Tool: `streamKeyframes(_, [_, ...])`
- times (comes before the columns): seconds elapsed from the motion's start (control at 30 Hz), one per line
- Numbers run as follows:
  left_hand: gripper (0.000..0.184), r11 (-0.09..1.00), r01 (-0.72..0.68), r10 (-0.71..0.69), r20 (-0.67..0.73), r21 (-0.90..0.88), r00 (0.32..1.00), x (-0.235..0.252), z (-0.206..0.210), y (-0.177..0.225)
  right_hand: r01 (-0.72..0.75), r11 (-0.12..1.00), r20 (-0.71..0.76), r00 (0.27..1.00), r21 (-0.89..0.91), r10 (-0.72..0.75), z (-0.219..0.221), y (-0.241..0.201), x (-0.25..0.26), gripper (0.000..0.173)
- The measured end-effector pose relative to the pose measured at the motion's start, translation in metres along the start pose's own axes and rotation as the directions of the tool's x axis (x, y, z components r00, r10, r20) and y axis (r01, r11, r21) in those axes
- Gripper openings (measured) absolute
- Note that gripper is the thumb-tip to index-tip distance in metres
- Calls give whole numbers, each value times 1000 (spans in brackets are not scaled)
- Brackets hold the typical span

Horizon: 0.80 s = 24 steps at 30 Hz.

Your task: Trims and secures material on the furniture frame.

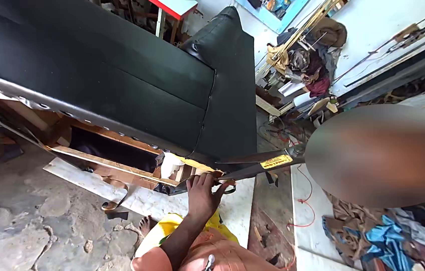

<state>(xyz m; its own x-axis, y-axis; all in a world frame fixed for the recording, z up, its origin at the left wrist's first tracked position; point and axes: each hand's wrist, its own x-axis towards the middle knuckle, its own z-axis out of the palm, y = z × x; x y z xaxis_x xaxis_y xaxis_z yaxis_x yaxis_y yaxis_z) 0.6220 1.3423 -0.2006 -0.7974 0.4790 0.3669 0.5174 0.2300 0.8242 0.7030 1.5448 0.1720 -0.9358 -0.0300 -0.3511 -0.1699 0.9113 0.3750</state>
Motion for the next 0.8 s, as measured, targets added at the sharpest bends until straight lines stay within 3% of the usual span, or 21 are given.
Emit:
streamKeyframes(0.07, [21, 997, -21, 17, -61, -76, 998, -7, 7, 0, 163, 974, -27, 985, -158, -170, -18, 9, 11, 72])
streamKeyframes(0.2, [20, 964, -109, 83, -115, -243, 990, -24, 16, 3, 455, 809, 33, 878, -372, -478, -46, 7, 47, 55])
streamKeyframes(0.27, [19, 956, -93, 43, -181, -277, 983, -33, 27, 9, 522, 712, 94, 831, -470, -548, -58, -10, 65, 43])
streamKeyframes(0.43, [34, 946, 51, -167, -346, -320, 923, -38, 54, 34, 585, 432, 223, 735, -687, -641, -81, -67, 102, 26])
streamKeyframes(0.5, [40, 935, 99, -240, -400, -341, 884, -31, 58, 42, 568, 350, 259, 729, -745, -634, -91, -97, 110, 15])
streamKeyframes(0.57, [30, 939, 119, -273, -489, -323, 828, -23, 62, 44, 557, 288, 288, 726, -779, -625, -101, -124, 120, 10])
streamKeyframes(0.67, [17, 957, 81, -232, -568, -278, 790, -20, 63, 48, 628, 174, 339, 608, -758, -718, -102, -136, 144, 25])
streamKeyframes(0.8, [16, 961, 81, -222, -569, -263, 792, -20, 58, 51, 554, 95, 434, 736, -827, -519, -85, -190, 139, 9])
